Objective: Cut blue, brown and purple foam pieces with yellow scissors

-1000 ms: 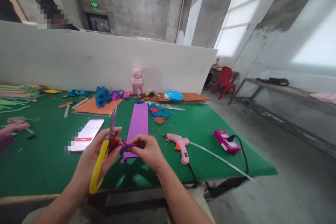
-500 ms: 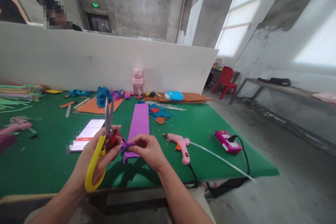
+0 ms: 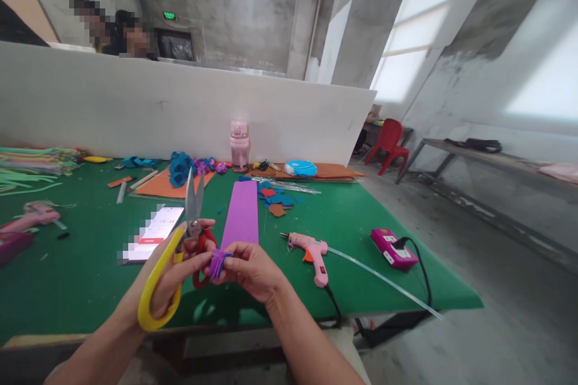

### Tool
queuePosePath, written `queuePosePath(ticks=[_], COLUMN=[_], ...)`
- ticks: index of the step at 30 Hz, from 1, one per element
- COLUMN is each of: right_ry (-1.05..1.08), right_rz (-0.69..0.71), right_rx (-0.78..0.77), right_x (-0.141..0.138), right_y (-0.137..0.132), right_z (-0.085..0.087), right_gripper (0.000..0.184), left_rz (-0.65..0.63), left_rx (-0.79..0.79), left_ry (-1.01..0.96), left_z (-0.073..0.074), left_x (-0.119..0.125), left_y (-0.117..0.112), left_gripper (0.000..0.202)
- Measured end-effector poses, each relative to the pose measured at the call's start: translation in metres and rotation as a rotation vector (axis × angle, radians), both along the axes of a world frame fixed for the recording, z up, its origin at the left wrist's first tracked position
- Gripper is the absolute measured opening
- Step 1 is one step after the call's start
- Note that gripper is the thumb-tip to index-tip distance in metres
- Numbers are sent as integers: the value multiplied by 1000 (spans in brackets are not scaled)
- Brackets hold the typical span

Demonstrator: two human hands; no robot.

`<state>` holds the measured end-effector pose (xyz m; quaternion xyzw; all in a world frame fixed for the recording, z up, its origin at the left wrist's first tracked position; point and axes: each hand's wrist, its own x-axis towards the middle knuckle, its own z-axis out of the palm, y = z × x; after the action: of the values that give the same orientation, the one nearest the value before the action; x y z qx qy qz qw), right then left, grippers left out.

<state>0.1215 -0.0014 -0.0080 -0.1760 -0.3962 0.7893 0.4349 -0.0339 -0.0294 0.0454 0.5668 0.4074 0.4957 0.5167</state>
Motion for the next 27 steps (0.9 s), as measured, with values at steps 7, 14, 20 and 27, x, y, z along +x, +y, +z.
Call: queuePosePath(ticks=[7,14,20,27], right_ry=[-26,-102,-128,-152], right_rz=[-121,-231,-334,-331], right_rx=[14,80,121,152], right_x=[-3,-1,-1,-2], right_y=[4,3,1,1], right_z=[-2,3,9,8], right_gripper=[26,20,18,17], left_rz=[67,101,138,155], left_rx=[59,114,129,199], left_ry=[111,117,123,212], left_z=[1,2,1,-5], left_x=[-2,2,6,1], left_y=[-2,-3,-6,-4], left_gripper=[37,42,44,41])
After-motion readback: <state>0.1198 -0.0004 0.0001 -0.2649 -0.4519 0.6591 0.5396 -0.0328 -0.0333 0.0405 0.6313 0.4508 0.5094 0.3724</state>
